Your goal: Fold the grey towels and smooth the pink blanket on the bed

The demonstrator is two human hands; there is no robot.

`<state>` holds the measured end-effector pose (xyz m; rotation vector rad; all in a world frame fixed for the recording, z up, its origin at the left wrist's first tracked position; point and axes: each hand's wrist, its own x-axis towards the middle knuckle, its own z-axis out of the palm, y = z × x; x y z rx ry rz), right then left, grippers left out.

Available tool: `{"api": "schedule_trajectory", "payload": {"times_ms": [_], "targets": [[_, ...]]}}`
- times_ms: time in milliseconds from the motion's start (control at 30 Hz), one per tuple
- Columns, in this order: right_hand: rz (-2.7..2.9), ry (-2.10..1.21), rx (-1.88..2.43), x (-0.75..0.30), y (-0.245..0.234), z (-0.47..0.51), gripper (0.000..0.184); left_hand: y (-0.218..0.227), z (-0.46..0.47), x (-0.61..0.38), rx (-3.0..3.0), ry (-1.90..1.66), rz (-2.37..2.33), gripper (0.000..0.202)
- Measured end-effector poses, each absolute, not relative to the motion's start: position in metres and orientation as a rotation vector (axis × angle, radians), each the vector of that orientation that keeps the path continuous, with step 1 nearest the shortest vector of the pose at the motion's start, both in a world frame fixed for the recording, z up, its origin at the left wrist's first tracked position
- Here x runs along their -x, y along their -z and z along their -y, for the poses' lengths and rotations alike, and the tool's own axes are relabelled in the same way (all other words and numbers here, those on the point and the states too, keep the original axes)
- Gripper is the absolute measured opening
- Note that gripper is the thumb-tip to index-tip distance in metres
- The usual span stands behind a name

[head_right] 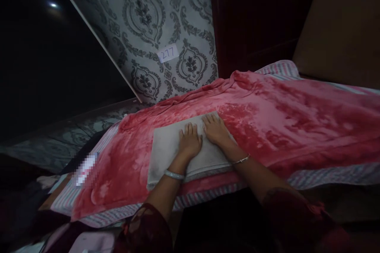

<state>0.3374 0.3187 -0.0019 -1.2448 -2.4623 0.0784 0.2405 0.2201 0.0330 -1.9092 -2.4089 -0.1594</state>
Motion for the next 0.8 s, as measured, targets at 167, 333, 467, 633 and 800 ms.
{"api": "schedule_trajectory", "payload": {"times_ms": [167, 333, 467, 633, 800], "targets": [[2.531, -0.063, 1.308, -0.345, 0.026, -0.32, 0.056, -0.005, -0.214, -0.235, 1.924, 0.057, 2.423, 0.067], [2.533, -0.068, 1.316, -0.343, 0.021, -0.321, 0.057, -0.013, -0.201, -0.2, 1.832, -0.022, 2.552, 0.078], [2.541, -0.093, 1.32, -0.342, 0.021, -0.321, 0.057, -0.02, -0.172, -0.153, 1.637, -0.125, 2.69, 0.077], [2.529, -0.099, 1.302, -0.342, 0.027, -0.321, 0.057, -0.027, -0.141, -0.12, 1.5, -0.141, 2.749, 0.07], [2.473, -0.178, 1.327, -0.331, 0.012, -0.333, 0.053, -0.05, -0.169, -0.132, 1.441, -0.031, 2.688, 0.062]]}}
